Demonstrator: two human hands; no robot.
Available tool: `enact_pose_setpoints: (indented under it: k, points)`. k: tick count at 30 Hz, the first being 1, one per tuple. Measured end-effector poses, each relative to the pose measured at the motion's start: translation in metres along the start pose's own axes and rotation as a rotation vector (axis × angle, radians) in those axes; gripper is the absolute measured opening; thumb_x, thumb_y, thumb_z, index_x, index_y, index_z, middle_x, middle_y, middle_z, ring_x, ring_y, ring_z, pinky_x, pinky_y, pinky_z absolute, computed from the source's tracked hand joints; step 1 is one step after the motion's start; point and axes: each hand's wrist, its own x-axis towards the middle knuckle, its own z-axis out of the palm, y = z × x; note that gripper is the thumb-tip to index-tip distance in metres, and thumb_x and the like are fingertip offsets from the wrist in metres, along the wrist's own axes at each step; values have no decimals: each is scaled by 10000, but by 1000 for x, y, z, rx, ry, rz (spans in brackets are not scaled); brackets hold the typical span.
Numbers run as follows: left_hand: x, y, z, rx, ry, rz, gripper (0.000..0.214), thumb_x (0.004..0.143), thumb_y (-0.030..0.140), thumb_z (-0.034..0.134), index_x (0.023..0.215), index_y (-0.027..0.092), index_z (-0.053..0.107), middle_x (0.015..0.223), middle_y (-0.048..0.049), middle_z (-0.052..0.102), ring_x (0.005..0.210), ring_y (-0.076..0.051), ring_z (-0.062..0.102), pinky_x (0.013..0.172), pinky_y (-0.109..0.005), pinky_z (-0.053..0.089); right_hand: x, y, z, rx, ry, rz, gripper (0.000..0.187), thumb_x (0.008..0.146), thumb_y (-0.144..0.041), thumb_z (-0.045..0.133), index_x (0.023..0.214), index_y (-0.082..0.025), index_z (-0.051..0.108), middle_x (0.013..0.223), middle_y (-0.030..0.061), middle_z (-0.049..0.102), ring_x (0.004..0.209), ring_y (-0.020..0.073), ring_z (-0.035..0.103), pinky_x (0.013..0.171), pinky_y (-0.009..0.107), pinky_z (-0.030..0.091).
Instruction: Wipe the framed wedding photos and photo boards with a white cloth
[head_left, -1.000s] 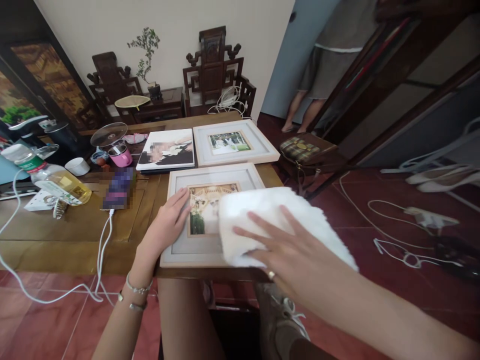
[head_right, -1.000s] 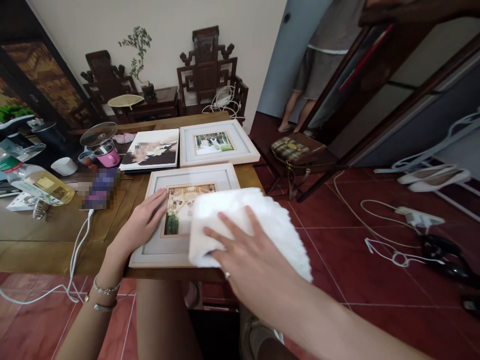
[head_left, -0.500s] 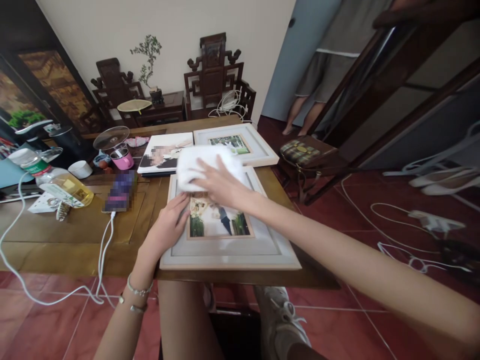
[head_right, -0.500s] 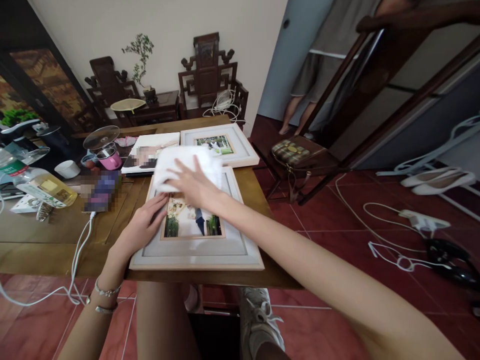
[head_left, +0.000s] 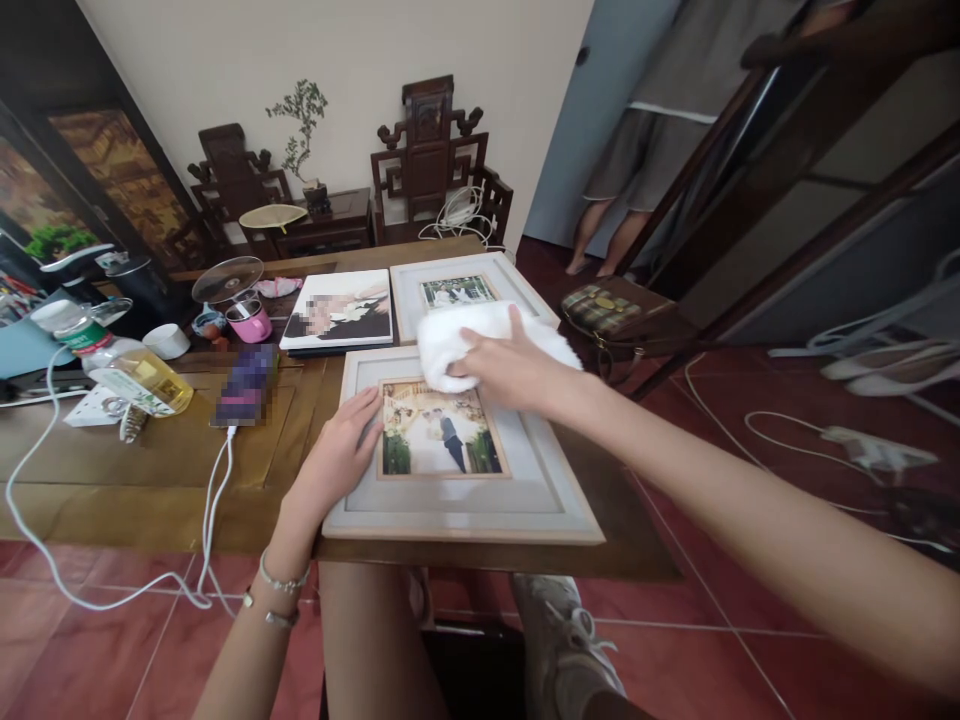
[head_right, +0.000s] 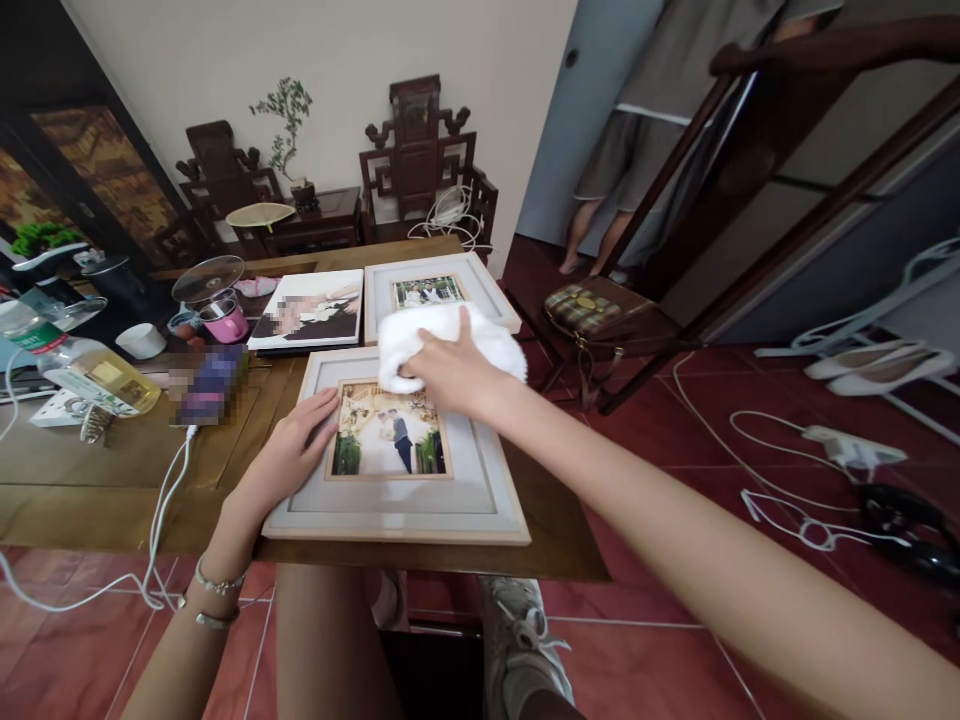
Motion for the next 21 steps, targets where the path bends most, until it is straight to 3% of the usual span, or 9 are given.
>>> enact_pose_setpoints:
  k: [5,9,12,15,18,21]
  points:
    - [0,0,2,3,10,-33,452,977,273,404,1367,75,518,1464,-179,486,1391,-254,425,1176,-455,332,-32,18,5,-19,-9,65,669,650,110,383,1175,-176,682,1218,155,670,1391,328,364,1091,711,188]
    - [0,-1,4,-15,46,-23,437,976,224,358,1350,91,540,1447,-165,511,1376,-241,448,1172,-461,340,-82,-8,15,-9,12,0,664,609,94,415,1149,-168,699,1139,150,710,1377,314,394,1110,585,312]
    - [1,-2,4,-9,54,-12,440,967,210,357,1343,85,549,1442,-164,518,1372,-239,453,1172,-452,342,-130,-32,21,61,85,-72,588,636,40,443,1064,-248,725,1166,113,705,1274,309,525,1053,539,416]
    - [1,-3,3,-6,50,-4,440,966,219,358,1333,79,557,1436,-172,521,1366,-247,461,1168,-458,348,-163,-47,20,116,182,-195,565,699,-19,444,1107,-320,692,1246,48,672,1236,276,558,1054,482,431]
    - [2,-4,3,-4,45,6,431,969,226,356,1320,100,571,1430,-164,530,1358,-249,470,1158,-472,361,-162,-54,15,152,114,-203,598,675,-3,438,1112,-324,690,1196,44,696,1229,273,564,1045,468,442]
    - [2,-5,2,-5,43,10,425,972,230,352,1300,92,585,1423,-172,536,1351,-250,478,1155,-469,366,-134,-50,18,140,44,-100,627,654,39,418,1142,-242,692,1196,100,694,1298,309,501,1051,537,423]
